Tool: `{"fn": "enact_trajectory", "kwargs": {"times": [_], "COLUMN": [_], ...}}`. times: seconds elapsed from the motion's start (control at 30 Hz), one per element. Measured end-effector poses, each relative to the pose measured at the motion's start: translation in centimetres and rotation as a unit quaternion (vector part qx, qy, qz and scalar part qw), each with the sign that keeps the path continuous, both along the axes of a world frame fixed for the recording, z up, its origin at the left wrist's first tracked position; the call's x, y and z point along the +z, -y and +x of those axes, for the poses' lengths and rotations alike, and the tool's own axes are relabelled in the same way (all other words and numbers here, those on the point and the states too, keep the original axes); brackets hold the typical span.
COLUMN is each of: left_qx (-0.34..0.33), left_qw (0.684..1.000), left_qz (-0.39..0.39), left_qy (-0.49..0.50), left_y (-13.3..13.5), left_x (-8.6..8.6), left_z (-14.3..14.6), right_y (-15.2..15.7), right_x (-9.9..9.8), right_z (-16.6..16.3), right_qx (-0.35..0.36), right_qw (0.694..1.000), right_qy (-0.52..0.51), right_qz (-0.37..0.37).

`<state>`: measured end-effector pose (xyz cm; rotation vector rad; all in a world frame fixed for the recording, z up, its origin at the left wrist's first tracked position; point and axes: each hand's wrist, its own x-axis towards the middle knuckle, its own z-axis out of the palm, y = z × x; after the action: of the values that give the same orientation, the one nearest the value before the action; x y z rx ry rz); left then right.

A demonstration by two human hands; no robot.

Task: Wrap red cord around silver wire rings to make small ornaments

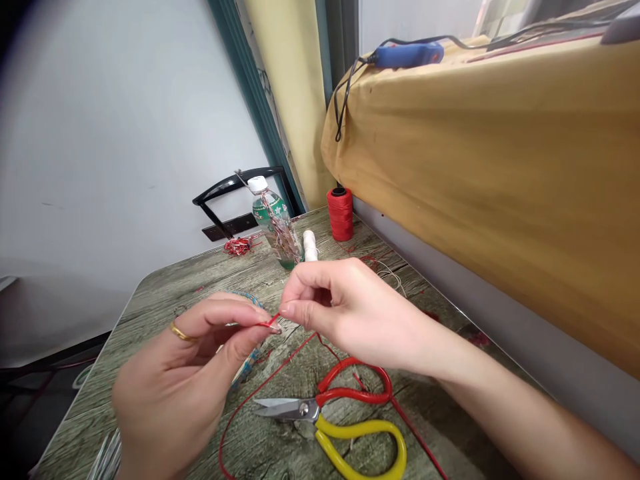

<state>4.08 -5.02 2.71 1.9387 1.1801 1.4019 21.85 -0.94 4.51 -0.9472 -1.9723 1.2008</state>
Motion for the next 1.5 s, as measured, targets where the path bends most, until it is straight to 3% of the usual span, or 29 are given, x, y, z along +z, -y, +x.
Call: {"fn": "enact_trajectory", "kwargs": {"times": [0.3,0.5,0.6,0.67,0.73,0.8,0.87,1.03,1.17,1.23,1.33,1.4,1.5], "left_qx": [-0.011,-0.01,0.015,0.045,0.075,0.089,0.088,0.069,0.015,-0.039,-0.078,-0.075,-0.083], "left_qw": [0.996,0.994,0.994,0.992,0.991,0.992,0.994,0.997,0.994,0.973,0.918,0.895,0.89], "left_qz": [0.082,0.109,0.107,0.107,0.101,0.083,0.066,0.036,-0.066,-0.159,-0.284,-0.312,-0.297], "left_qy": [0.032,-0.012,-0.033,-0.05,-0.054,-0.042,-0.026,0.008,0.086,0.16,0.265,0.311,0.335], "left_y": [-0.1,-0.2,-0.4,-0.6,-0.8,-1.0,-1.0,-1.0,-1.1,-1.2,-1.4,-1.4,-1.4], "left_x": [-0.2,-0.2,-0.3,-0.4,-0.5,-0.6,-0.7,-0.6,-0.1,0.2,0.4,0.5,0.5], "left_z": [0.3,0.4,0.2,0.1,0.1,0.1,0.2,0.4,0.0,-0.1,-0.2,-0.1,0.2], "right_y": [-0.2,-0.5,-0.7,-0.8,-0.6,-0.2,0.2,0.6,0.1,0.0,0.2,0.5,1.0], "right_x": [-0.9,-1.2,-1.6,-2.0,-2.2,-2.1,-1.9,-1.8,-1.8,-1.8,-1.9,-2.0,-2.3], "right_z": [-0.7,-1.0,-1.3,-1.5,-1.7,-1.9,-2.0,-2.0,-1.7,-1.7,-1.8,-2.0,-2.2], "right_qx": [0.087,0.13,0.125,0.075,-0.024,-0.097,-0.102,-0.066,-0.072,-0.076,-0.096,-0.113,-0.123], "right_qw": [0.984,0.954,0.955,0.978,0.997,0.993,0.987,0.985,0.981,0.978,0.969,0.956,0.937], "right_qy": [-0.087,-0.158,-0.143,-0.105,-0.055,-0.014,-0.004,-0.057,-0.053,-0.047,-0.048,-0.055,-0.036], "right_qz": [-0.126,-0.218,-0.228,-0.165,-0.044,0.07,0.126,0.151,0.172,0.187,0.221,0.263,0.326]}}
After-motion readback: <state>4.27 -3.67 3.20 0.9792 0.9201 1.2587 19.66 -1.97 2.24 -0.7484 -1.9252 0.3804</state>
